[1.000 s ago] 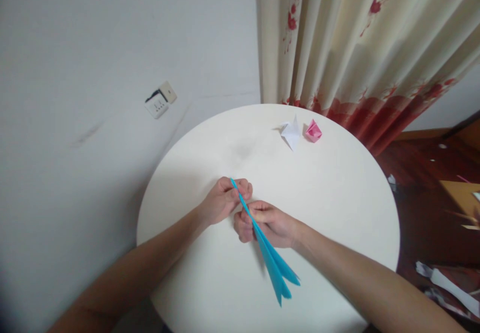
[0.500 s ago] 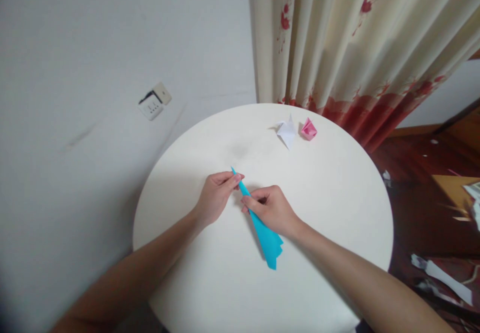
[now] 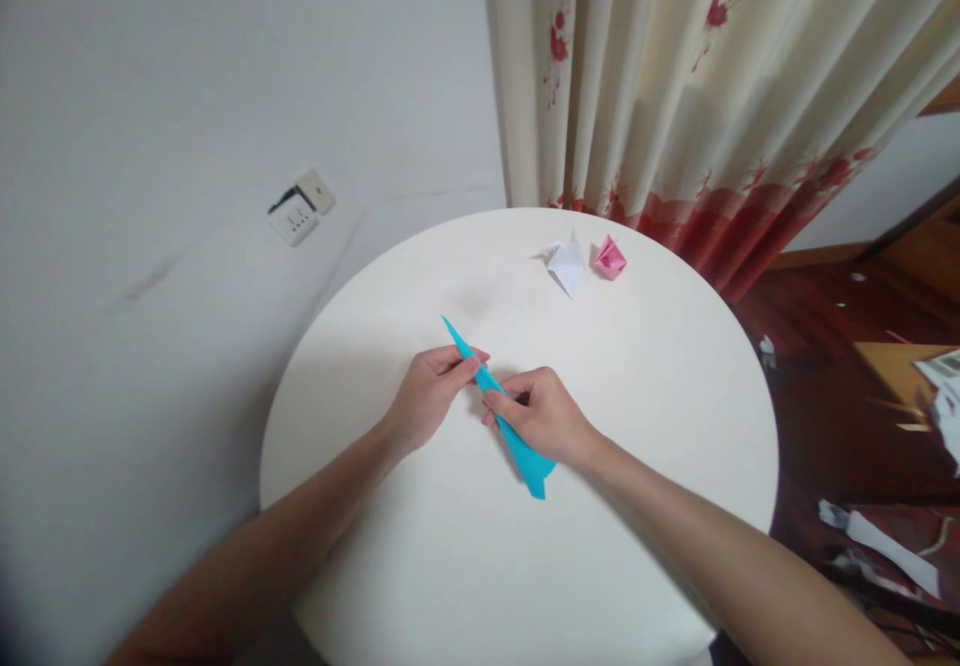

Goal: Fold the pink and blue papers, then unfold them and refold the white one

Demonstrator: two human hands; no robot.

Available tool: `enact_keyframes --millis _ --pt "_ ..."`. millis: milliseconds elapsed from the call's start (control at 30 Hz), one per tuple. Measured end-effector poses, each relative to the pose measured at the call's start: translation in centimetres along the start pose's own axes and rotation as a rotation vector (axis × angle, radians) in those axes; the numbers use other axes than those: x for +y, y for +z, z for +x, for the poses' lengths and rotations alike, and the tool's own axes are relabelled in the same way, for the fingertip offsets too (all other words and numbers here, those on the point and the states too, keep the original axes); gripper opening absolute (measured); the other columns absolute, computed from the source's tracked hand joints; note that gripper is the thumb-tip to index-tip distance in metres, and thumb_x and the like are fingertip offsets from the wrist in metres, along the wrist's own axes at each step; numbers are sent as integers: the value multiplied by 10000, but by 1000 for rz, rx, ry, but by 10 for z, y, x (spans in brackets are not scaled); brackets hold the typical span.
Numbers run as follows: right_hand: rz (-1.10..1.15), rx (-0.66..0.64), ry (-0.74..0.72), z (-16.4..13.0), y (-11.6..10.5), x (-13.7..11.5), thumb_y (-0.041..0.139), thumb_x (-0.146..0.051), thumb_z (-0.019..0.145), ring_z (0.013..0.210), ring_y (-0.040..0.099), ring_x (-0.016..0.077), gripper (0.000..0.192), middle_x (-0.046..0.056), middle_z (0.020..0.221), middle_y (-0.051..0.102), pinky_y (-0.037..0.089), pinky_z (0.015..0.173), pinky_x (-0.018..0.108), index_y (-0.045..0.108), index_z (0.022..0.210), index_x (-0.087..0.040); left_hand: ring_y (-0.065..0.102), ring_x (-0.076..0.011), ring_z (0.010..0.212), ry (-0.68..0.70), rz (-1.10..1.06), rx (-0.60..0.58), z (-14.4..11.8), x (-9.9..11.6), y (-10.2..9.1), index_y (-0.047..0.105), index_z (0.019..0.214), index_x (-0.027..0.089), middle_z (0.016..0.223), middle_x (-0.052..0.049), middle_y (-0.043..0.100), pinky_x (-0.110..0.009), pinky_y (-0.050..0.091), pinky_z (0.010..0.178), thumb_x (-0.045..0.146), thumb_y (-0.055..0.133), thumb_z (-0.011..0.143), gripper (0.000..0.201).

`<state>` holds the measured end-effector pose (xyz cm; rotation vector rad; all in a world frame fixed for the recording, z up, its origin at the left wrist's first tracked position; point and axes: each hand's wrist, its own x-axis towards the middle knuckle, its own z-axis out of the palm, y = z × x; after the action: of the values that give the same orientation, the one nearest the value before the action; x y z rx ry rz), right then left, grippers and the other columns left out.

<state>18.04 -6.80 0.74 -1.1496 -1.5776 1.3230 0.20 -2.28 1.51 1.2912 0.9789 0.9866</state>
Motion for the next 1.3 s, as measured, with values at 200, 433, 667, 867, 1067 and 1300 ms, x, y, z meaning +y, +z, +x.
enact_keyframes --millis 200,433,667,867,1067,1300 --pt "-23 3 -7 2 1 0 563 -529 904 521 471 118 463 32 583 638 343 511 256 772 760 -142 620 -159 675 -15 0 -75 -5 2 5 755 753 128 701 -42 711 -264 469 656 372 780 742 245" --pt "-84 9 -4 3 0 0 548 -543 901 502 419 105 488 10 552 589 301 490 246 758 738 -134 622 -160 629 -54 -10 -163 -3 3 7 755 802 130 681 -39 703 -273 483 642 398 770 746 274" --pt "-147 7 7 3 0 0 471 -490 950 464 334 86 487 -27 496 483 245 459 239 741 744 -140 586 -147 644 33 72 56 1 -2 2 737 723 146 676 -15 680 -257 430 621 407 781 725 266" --pt "-255 -20 -50 1 -8 -2 466 -432 956 470 376 89 482 -23 503 503 281 479 241 661 619 -148 587 -154 710 81 -112 304 24 3 -27 725 695 130 720 -44 681 -297 469 709 382 815 679 268" --pt "-217 136 -43 6 -30 6 476 -466 949 615 607 167 470 60 680 709 441 618 275 716 701 -147 581 -131 734 154 -303 364 36 21 -51 689 680 127 741 -34 640 -277 475 714 339 846 645 267" --pt "-146 164 -84 9 -15 -3 583 -496 888 685 597 166 370 34 802 719 434 611 255 749 931 -168 581 -149 677 86 -75 278 19 2 -19 733 705 141 699 -34 678 -294 464 688 396 804 696 265"
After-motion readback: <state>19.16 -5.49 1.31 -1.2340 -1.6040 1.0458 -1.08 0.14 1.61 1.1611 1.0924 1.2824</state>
